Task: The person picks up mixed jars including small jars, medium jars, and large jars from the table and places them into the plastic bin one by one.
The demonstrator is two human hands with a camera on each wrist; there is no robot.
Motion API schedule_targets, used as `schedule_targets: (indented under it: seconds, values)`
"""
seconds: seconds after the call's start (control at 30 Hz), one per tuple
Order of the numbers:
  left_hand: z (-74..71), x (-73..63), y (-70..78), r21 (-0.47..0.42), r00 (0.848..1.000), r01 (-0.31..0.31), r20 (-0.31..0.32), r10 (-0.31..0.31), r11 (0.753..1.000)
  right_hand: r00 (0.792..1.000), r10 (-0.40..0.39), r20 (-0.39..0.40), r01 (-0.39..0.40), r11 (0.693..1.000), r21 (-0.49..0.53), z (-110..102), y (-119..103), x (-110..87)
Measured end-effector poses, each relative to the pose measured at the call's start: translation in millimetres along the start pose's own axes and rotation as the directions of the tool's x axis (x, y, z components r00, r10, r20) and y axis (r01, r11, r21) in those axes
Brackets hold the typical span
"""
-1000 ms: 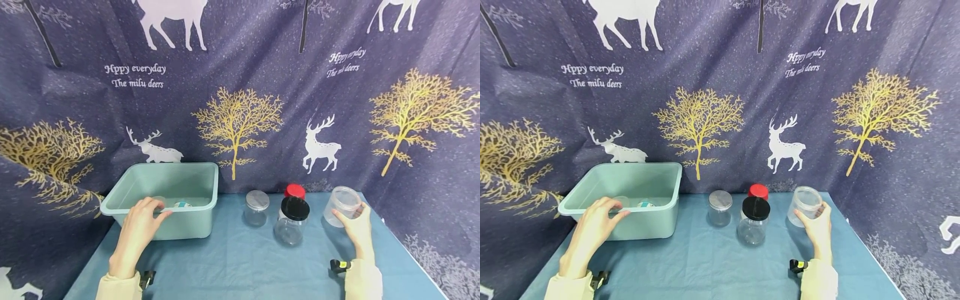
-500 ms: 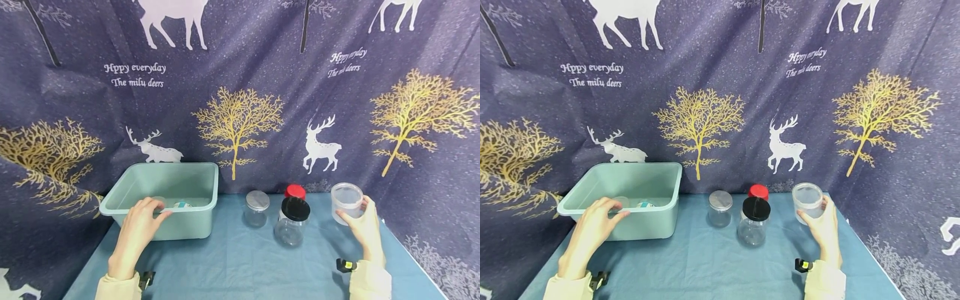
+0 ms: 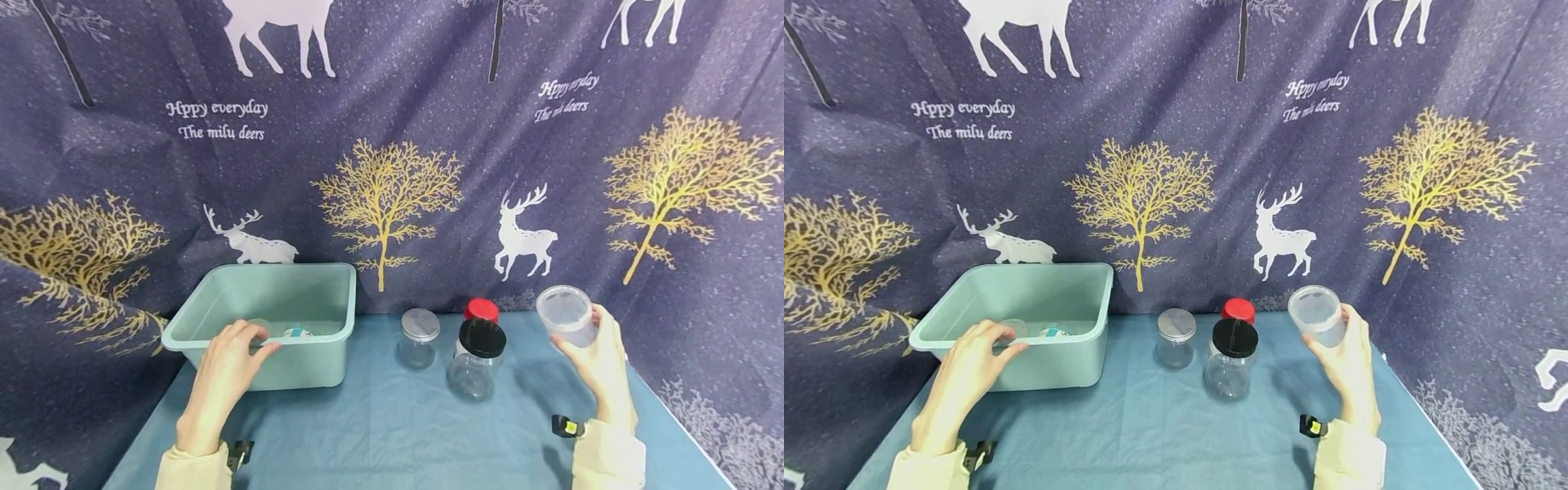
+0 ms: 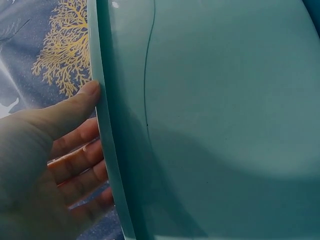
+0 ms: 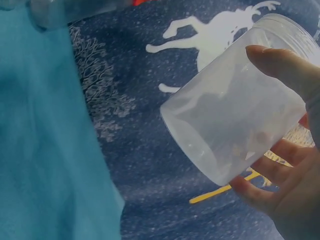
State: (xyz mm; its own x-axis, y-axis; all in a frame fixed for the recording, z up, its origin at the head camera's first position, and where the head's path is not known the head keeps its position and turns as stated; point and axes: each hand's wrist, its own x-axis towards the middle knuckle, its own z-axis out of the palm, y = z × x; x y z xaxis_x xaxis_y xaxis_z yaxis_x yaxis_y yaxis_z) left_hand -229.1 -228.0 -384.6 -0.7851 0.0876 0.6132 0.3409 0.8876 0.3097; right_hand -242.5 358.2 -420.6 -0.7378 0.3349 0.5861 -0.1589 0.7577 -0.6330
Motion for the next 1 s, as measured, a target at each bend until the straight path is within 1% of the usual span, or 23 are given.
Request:
schedule_targets:
  seconds: [0.13, 0.23, 0.33, 0.4, 0.53, 0.63, 0.77, 0.9, 1.0]
  values:
    - [0.7, 1.4, 0.4, 0.007, 1.0, 0.001, -0.003, -0.001, 1.0, 0.996, -0.085, -0.028, 0.086, 0.996, 0.02, 0.8, -7.5, 3.0]
    - [1.3, 1.2, 0.9, 0.007, 1.0, 0.008, 0.013, -0.008, 1.0, 0.987, -0.155, -0.049, 0.157, 0.987, 0.037, 1.6, -15.0, 4.0]
    - [1.4, 0.8, 0.9, 0.007, 1.0, 0.016, 0.027, -0.016, 1.0, 0.976, -0.207, -0.062, 0.21, 0.976, 0.046, 2.4, -25.8, 4.0]
    - [1.2, 0.4, 0.2, 0.009, 1.0, 0.016, 0.024, -0.016, 1.0, 0.97, -0.235, -0.061, 0.238, 0.97, 0.051, 3.0, -34.0, 3.7]
    - [0.6, 0.3, -1.4, 0.008, 1.0, -0.009, -0.003, 0.009, 1.0, 0.952, -0.3, -0.056, 0.303, 0.95, 0.071, 5.1, -52.1, 5.3]
    - [0.5, 0.5, -1.6, 0.002, 1.0, -0.021, -0.011, 0.021, 1.0, 0.927, -0.37, -0.063, 0.374, 0.924, 0.078, 9.1, -63.8, 6.4]
    - [-0.4, -0.2, -0.5, 0.001, 1.0, -0.011, -0.001, 0.011, 1.0, 0.879, -0.473, -0.058, 0.477, 0.875, 0.089, 20.2, -77.1, 4.5]
    - [-0.5, -2.6, 0.0, 0.0, 1.0, 0.001, 0.013, -0.001, 1.0, 0.833, -0.552, -0.03, 0.551, 0.824, 0.131, 35.0, -92.7, 0.8]
    - [0.9, -3.5, -0.8, 0.003, 1.0, 0.001, 0.011, -0.001, 1.0, 0.801, -0.599, 0.007, 0.592, 0.793, 0.145, 45.0, -109.1, 0.1]
